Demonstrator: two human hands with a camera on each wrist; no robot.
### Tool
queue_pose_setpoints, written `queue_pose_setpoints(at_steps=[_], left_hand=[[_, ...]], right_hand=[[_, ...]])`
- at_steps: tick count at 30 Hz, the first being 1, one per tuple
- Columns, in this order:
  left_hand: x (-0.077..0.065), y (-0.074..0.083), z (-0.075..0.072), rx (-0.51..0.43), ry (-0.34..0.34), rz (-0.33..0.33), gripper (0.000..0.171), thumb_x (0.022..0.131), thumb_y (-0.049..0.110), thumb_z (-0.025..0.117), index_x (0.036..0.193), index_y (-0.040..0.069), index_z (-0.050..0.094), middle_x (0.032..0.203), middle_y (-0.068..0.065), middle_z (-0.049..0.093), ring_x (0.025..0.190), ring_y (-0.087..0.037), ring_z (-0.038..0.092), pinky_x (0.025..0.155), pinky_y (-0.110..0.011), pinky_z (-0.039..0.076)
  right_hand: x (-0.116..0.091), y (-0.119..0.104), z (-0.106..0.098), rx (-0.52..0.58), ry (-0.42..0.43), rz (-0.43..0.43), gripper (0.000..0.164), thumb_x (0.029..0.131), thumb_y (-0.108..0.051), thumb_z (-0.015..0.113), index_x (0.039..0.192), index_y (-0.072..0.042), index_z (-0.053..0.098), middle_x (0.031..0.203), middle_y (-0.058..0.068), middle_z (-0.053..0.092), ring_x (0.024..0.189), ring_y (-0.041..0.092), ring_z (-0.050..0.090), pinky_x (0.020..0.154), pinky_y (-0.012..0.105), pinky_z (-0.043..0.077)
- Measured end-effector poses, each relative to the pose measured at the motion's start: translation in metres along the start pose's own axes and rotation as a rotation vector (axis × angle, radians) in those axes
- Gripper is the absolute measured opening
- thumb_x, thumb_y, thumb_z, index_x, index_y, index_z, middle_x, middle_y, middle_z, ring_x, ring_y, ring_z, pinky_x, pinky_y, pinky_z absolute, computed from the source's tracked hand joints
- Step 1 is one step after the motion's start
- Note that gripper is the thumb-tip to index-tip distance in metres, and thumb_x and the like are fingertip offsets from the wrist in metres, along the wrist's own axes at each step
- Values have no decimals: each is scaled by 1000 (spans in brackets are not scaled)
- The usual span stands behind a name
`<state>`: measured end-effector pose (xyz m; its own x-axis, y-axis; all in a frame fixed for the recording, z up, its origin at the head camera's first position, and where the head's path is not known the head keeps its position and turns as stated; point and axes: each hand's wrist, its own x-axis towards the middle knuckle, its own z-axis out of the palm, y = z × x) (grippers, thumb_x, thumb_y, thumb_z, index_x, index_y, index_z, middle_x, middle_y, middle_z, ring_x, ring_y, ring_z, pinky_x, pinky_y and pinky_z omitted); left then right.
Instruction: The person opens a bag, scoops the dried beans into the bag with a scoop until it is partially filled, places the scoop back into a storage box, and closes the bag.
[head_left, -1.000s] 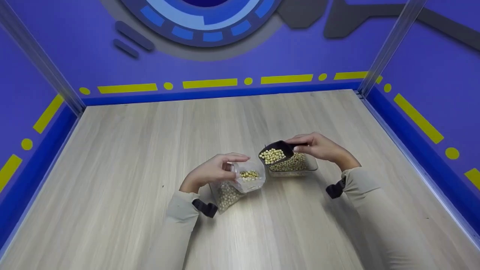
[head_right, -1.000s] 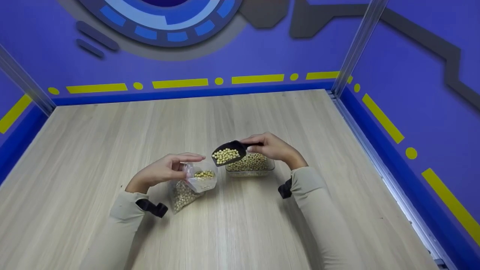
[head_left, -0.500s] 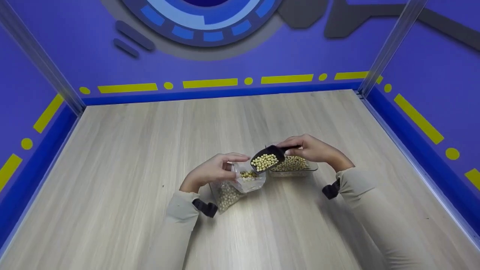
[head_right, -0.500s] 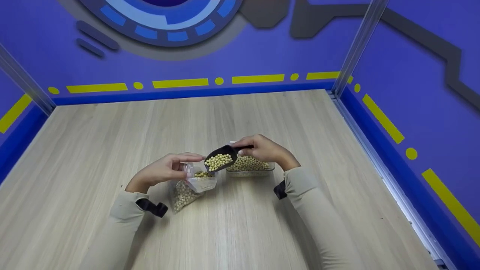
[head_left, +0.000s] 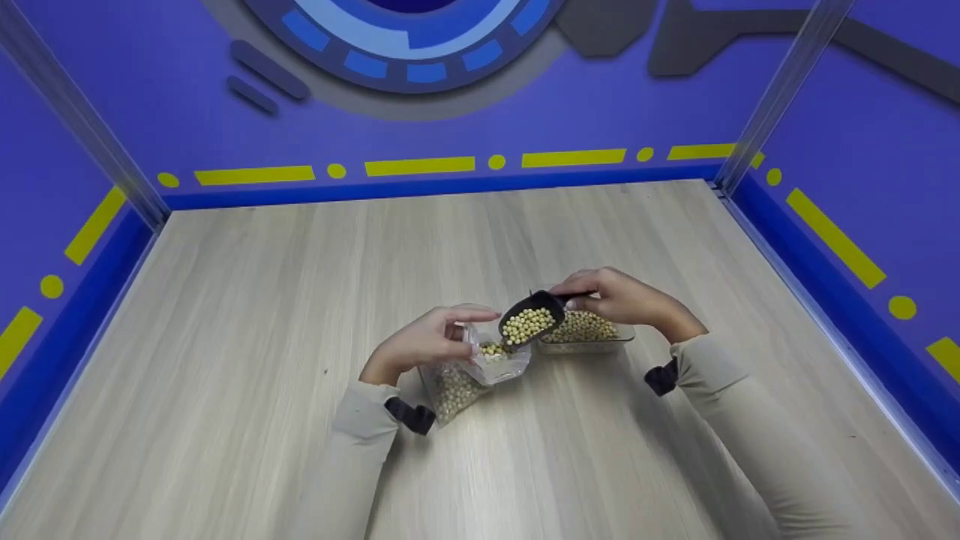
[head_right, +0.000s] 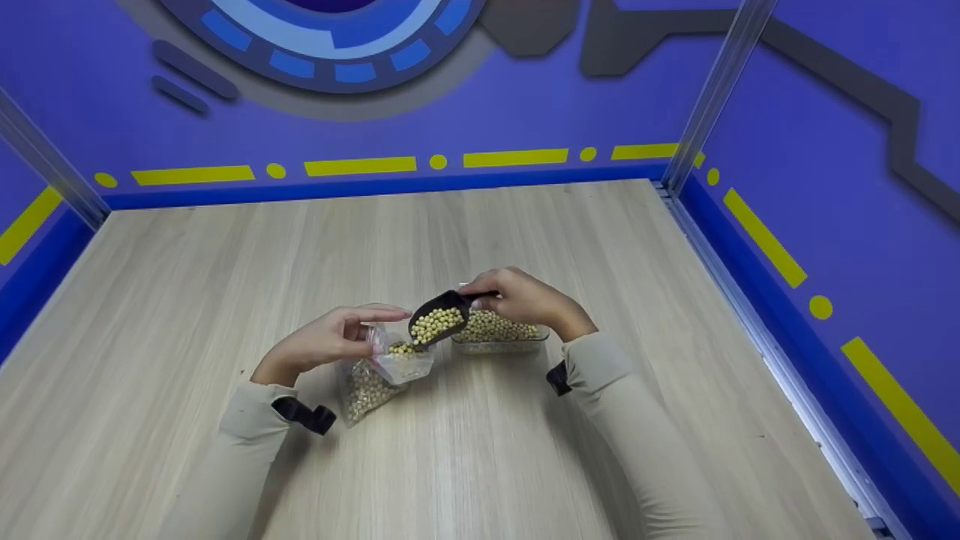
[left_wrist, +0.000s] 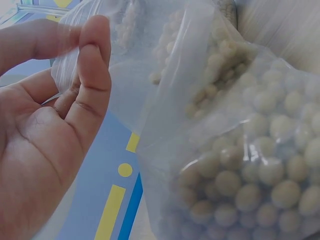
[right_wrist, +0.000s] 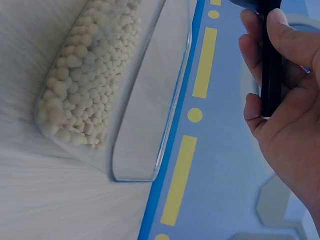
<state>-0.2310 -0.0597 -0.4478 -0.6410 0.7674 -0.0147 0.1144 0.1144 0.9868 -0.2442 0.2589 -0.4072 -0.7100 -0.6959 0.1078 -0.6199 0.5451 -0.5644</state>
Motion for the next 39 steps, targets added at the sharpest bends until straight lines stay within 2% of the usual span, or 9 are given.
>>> queue_pose_setpoints(at_steps=[9,20,27,34,39], left_hand=[[-1,0,0,-9,-4,5,61,83,-7,56,142,-3,43,151,-19,35,67,-2,57,73,-22,56],[-1,-1,1,15,3,4,61,83,-8,57,142,-3,43,150,-18,38,68,-1,56,72,-20,55],[-2,-1,0,3,-13,12,61,85,-8,55,143,-3,41,148,-21,39,68,-3,58,72,-24,56],[-1,0,1,1,-12,24,61,83,-10,54,142,-6,40,149,-22,37,67,-1,56,71,-21,55],[0,-1,1,-1,-11,22,61,83,-10,54,142,-5,40,149,-22,37,66,-1,55,72,-21,55]], right_hand=[[2,-6,-2,-49,-8,-2,31,92,-3,59,122,-1,66,114,17,68,107,32,63,91,47,51],[4,-10,-5,-112,-19,-45,31,92,-1,59,122,0,65,112,17,69,104,31,63,89,45,52],[5,-14,-6,-138,-17,-23,31,90,-1,60,121,-3,67,111,14,69,104,29,64,89,44,52],[5,-22,-7,-172,-22,-12,31,89,-1,61,120,-4,68,110,13,70,103,28,64,90,45,51],[6,-28,-9,-216,-31,-19,31,90,-2,61,119,-4,68,108,12,71,103,28,64,93,47,46]])
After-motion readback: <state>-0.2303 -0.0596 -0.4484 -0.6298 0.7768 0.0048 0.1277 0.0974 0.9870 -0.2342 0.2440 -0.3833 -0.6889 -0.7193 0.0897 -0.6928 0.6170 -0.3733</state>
